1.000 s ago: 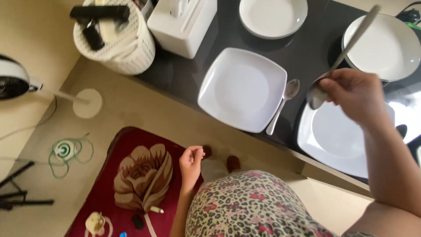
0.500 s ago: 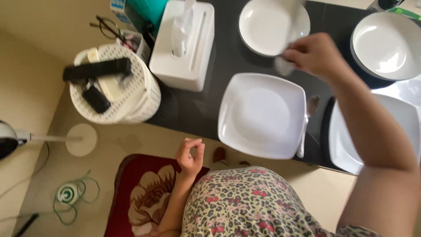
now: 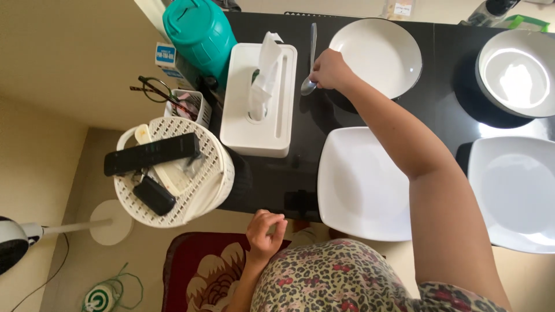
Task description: The recorder is setting the table by taking spoons from a dish rack and placing them next to plates.
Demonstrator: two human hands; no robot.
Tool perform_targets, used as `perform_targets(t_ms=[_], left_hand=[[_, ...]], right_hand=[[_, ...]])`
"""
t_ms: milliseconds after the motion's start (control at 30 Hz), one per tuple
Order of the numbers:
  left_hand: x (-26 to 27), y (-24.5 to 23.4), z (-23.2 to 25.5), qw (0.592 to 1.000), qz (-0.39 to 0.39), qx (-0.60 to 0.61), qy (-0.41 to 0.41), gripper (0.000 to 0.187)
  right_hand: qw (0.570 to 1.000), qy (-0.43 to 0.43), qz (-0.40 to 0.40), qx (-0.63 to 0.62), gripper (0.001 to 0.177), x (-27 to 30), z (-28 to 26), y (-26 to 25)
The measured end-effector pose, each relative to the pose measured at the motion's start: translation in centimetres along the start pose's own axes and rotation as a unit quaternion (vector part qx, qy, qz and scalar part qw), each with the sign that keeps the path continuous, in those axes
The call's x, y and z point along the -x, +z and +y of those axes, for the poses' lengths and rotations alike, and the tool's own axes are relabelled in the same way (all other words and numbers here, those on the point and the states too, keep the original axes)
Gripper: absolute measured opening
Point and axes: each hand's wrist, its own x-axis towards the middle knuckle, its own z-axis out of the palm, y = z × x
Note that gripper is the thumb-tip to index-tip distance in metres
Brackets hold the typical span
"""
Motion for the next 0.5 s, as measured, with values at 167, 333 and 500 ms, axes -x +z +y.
perform_targets(t_ms=[167,333,500], left_hand=[[-0.1,-1.0,-0.8,0.999,-0.026,0.019,-0.013,0.009],[-0.2,-1.7,-1.2,0.999,-0.034,0.024,-0.011,0.009],[0.0,-2.0,-1.9,0.998,-0.051,0.042,-0.020,0.009]], right_hand=[[0.996,-0.035,0.043,0.072,0.012,-3.2,2.2,1.9],[0.971,-0.063,0.075,0.218,0.019,-5.4,3.6,3.6],[0.978,-0.002,0.072,0.195,0.013,-4.3,1.8,3.9]])
